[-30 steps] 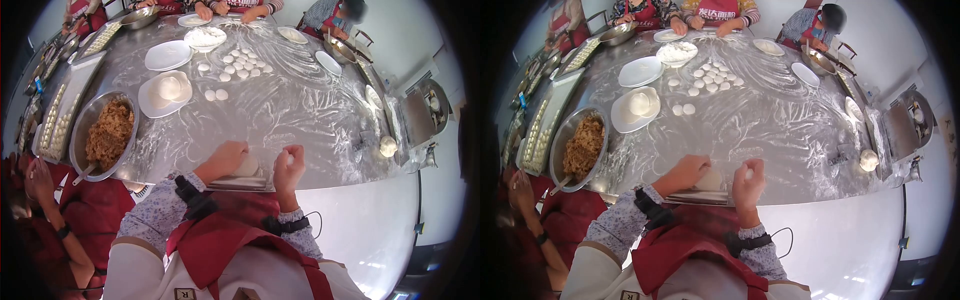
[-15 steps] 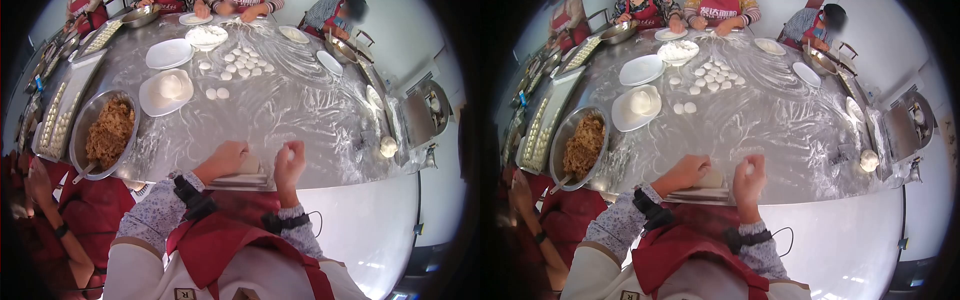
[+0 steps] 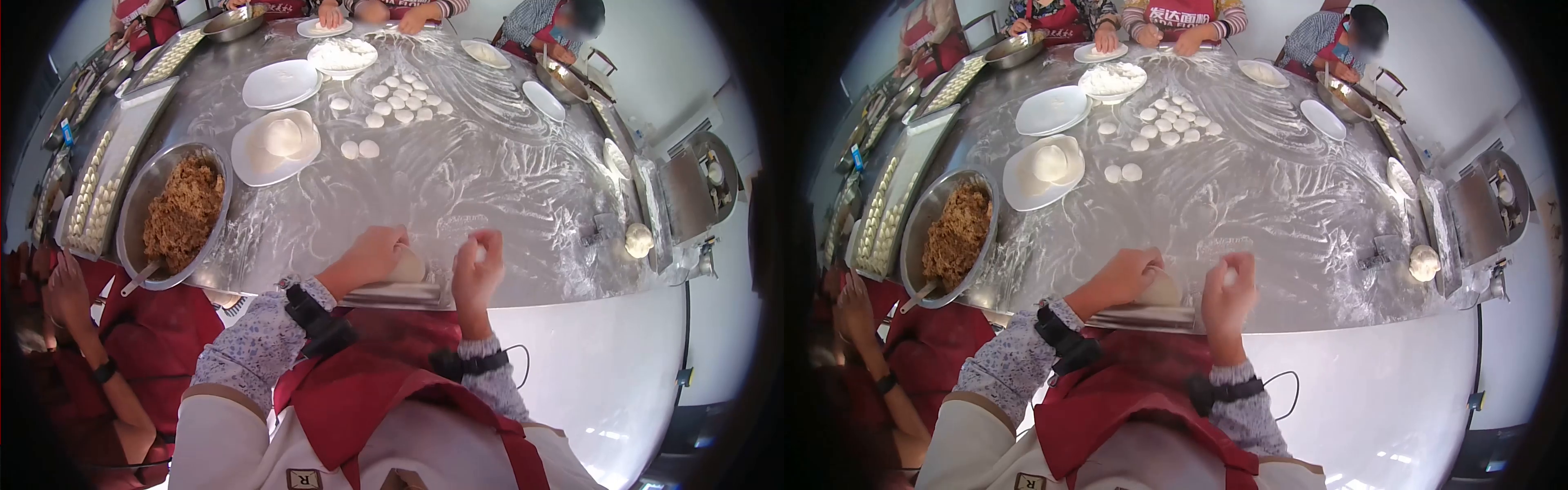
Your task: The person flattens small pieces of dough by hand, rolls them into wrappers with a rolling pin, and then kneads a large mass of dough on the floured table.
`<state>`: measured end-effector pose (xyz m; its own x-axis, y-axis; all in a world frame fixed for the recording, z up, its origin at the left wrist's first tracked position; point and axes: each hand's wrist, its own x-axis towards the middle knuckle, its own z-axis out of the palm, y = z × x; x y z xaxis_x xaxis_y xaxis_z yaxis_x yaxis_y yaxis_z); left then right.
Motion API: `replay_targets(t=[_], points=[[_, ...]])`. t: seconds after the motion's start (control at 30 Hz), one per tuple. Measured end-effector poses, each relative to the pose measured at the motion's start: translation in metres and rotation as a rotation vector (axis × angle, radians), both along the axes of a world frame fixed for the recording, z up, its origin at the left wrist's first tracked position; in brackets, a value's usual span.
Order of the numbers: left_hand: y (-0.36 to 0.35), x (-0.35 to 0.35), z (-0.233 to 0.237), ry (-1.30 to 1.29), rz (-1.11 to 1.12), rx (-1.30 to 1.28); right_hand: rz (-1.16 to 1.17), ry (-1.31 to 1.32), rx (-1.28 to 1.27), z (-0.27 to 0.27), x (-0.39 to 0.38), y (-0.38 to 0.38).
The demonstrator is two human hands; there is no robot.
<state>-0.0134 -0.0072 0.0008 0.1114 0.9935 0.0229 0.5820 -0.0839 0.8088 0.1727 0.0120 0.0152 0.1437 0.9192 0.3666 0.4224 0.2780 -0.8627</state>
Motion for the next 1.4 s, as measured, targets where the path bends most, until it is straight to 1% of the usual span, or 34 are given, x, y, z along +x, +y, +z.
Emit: replay_targets(t=[0.03, 0.07, 0.13, 0.2, 0.23, 0.3, 0.37, 0.43, 0.47, 0.5, 0.53, 0.6, 0.63, 0.67, 0.7, 0.73, 0.77, 0.8, 0.83, 0.9, 0.93, 1.0, 1.03, 1.07, 1.1, 1.13, 1.17, 1.2, 1.23, 1.27, 1.3, 1.33, 1.4], points=[[-0.004, 0.003, 0.001, 0.001, -0.007, -0.009, -0.016, -0.064, -0.01, 0.007, -0.007, 0.008], [-0.006, 0.008, 0.003, 0.004, 0.006, 0.0, -0.021, -0.062, -0.009, 0.008, -0.016, 0.023], [-0.003, 0.017, 0.004, 0.009, 0.024, 0.021, 0.006, -0.155, 0.141, 0.005, -0.032, 0.05], [0.002, 0.023, 0.003, -0.024, 0.103, 0.132, 0.009, -0.134, 0.147, 0.007, -0.038, 0.055], [0.002, 0.022, 0.005, -0.024, 0.106, 0.138, 0.009, -0.117, 0.15, 0.008, -0.04, 0.056], [0.005, 0.017, 0.01, 0.121, -0.077, 0.044, -0.004, -0.124, 0.185, 0.005, -0.028, 0.044], [0.004, 0.009, 0.007, 0.14, -0.061, 0.046, -0.021, -0.128, 0.207, -0.002, -0.01, 0.021], [0.002, 0.002, 0.006, 0.163, -0.051, 0.043, -0.022, 0.002, -0.012, -0.001, 0.001, 0.0], [0.0, 0.0, 0.007, 0.093, -0.03, 0.022, -0.027, 0.004, -0.018, 0.0, 0.0, 0.001], [-0.004, 0.001, 0.006, 0.021, -0.01, -0.001, -0.03, -0.042, 0.031, 0.004, -0.004, 0.004], [-0.007, 0.005, 0.005, 0.022, -0.016, -0.006, -0.032, -0.088, 0.086, 0.009, -0.009, 0.01], [-0.008, 0.014, 0.004, 0.039, 0.009, 0.061, -0.02, -0.101, 0.136, 0.014, -0.028, 0.036], [-0.006, 0.018, 0.005, 0.041, 0.015, 0.068, -0.005, -0.102, 0.097, 0.017, -0.038, 0.048], [-0.003, 0.022, 0.004, 0.011, 0.068, 0.069, 0.013, -0.104, 0.057, 0.018, -0.044, 0.054], [0.0, 0.023, 0.002, -0.019, 0.123, 0.073, 0.023, -0.103, 0.065, 0.014, -0.045, 0.057], [0.003, 0.023, -0.006, -0.018, 0.133, 0.082, 0.019, -0.115, 0.114, 0.009, -0.044, 0.058], [0.005, 0.024, -0.016, 0.042, 0.116, 0.161, 0.015, -0.125, 0.166, 0.007, -0.041, 0.058], [0.007, 0.022, -0.02, 0.106, 0.099, 0.246, 0.015, -0.13, 0.145, 0.006, -0.033, 0.051], [0.006, 0.017, -0.013, 0.115, 0.112, 0.267, 0.014, -0.132, 0.128, 0.004, -0.024, 0.041], [-0.002, 0.01, 0.002, 0.154, 0.012, 0.074, -0.011, -0.103, 0.117, 0.002, -0.008, 0.018], [-0.002, 0.006, 0.002, 0.159, 0.019, 0.082, -0.005, -0.097, 0.125, -0.001, -0.004, 0.013], [-0.005, 0.001, 0.003, 0.087, 0.018, 0.065, 0.009, 0.023, -0.013, -0.002, -0.001, 0.004], [-0.007, 0.002, 0.005, 0.092, 0.015, 0.058, -0.032, -0.063, -0.009, 0.001, -0.006, 0.009], [-0.009, 0.005, 0.009, 0.083, -0.022, 0.023, -0.033, -0.06, -0.015, 0.005, -0.011, 0.016], [-0.008, 0.009, 0.015, 0.073, -0.054, -0.004, 0.003, -0.082, 0.053, 0.009, -0.018, 0.027], [-0.006, 0.013, 0.013, 0.076, -0.046, 0.003, 0.042, -0.102, 0.128, 0.011, -0.024, 0.036], [-0.006, 0.018, 0.007, 0.054, -0.016, 0.032, 0.03, -0.11, 0.172, 0.011, -0.027, 0.039], [-0.006, 0.019, 0.003, 0.032, 0.015, 0.061, 0.038, -0.105, 0.181, 0.01, -0.027, 0.039], [-0.007, 0.016, 0.002, 0.036, 0.025, 0.07, 0.026, -0.107, 0.17, 0.007, -0.023, 0.035], [-0.007, 0.012, 0.001, 0.095, -0.02, 0.075, 0.015, -0.11, 0.157, 0.003, -0.017, 0.03], [-0.008, 0.008, 0.0, 0.155, -0.066, 0.075, 0.009, -0.081, 0.06, -0.002, -0.01, 0.025], [-0.008, 0.002, 0.002, 0.159, -0.058, 0.075, 0.017, -0.076, 0.061, -0.007, -0.003, 0.018], [-0.005, -0.014, 0.009, -0.052, -0.149, 0.013, 0.044, 0.054, 0.013, -0.013, 0.005, 0.007]])
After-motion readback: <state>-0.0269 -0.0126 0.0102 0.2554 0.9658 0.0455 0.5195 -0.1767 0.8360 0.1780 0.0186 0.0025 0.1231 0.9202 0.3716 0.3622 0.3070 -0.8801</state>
